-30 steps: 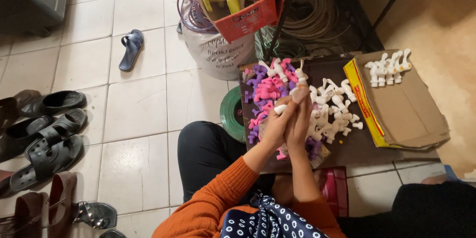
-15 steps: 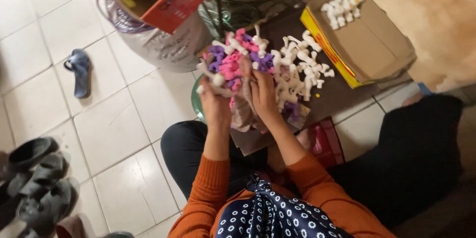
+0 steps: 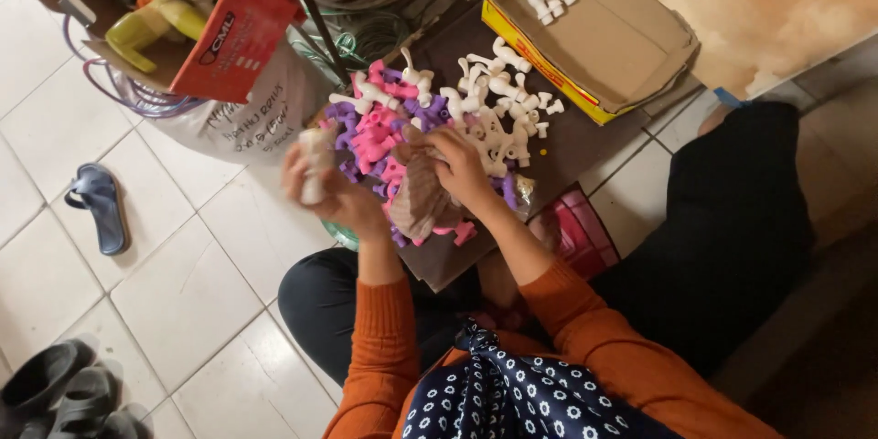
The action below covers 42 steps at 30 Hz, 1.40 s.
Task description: Assembling plastic water taps by manually joining the handle and body components.
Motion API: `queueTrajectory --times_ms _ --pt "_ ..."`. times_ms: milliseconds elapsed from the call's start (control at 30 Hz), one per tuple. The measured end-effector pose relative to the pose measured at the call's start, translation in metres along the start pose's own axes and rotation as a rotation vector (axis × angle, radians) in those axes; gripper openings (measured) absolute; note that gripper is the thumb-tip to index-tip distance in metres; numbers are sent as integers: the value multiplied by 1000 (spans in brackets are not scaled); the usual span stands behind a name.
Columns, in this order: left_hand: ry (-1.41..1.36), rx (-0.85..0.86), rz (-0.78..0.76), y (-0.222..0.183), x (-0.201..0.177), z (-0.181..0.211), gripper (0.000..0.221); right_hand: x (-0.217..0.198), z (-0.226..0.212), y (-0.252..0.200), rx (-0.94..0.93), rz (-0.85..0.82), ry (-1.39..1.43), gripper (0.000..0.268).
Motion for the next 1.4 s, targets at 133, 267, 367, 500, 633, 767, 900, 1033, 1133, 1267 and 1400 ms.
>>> queueTrajectory --times_ms 133,267,367,500,633,767,900,1033,1133,1267,1400 --pt "-132 -436 16 27 -6 4 51 -27 -15 9 -103 -161 -75 62" --pt "-532 -997 -216 -8 0 -32 66 -96 49 9 242 103 -402 40" --pt "-653 -1138 -429 -50 5 -38 77 -133 127 -20 568 143 -637 29" --pt "-558 -1434 -420 -144 -4 -109 35 -136 235 -58 766 18 -723 27" --pt "-711 -1398 -458 -92 19 -35 39 -141 232 -46 652 68 -824 23" --pt "-639 -1212 -473 -73 12 -34 36 -126 93 2 277 284 -152 24" --pt "-581 -1065 -472 -53 12 -21 45 -87 -48 28 253 -27 213 32" --pt "-541 -1058 -431 -35 10 5 44 -69 -100 34 159 -140 97 32" --pt "-475 -1012 -425 -31 8 14 37 -73 -139 36 -36 -71 7 31" --pt "-502 -999 -347 -34 6 14 33 -73 -155 32 -158 -26 41 31" --pt "-562 -1013 -247 -45 7 9 29 -74 -161 27 -148 39 57 30"
Point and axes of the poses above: each hand's wrist, its own y-axis towards the middle knuckle, its own x-axis out of the palm, z = x × y, the point moved 6 cm from there along y, towards the middle knuckle, and after that the axes turned 1 degree about y, right-handed, at the moved point
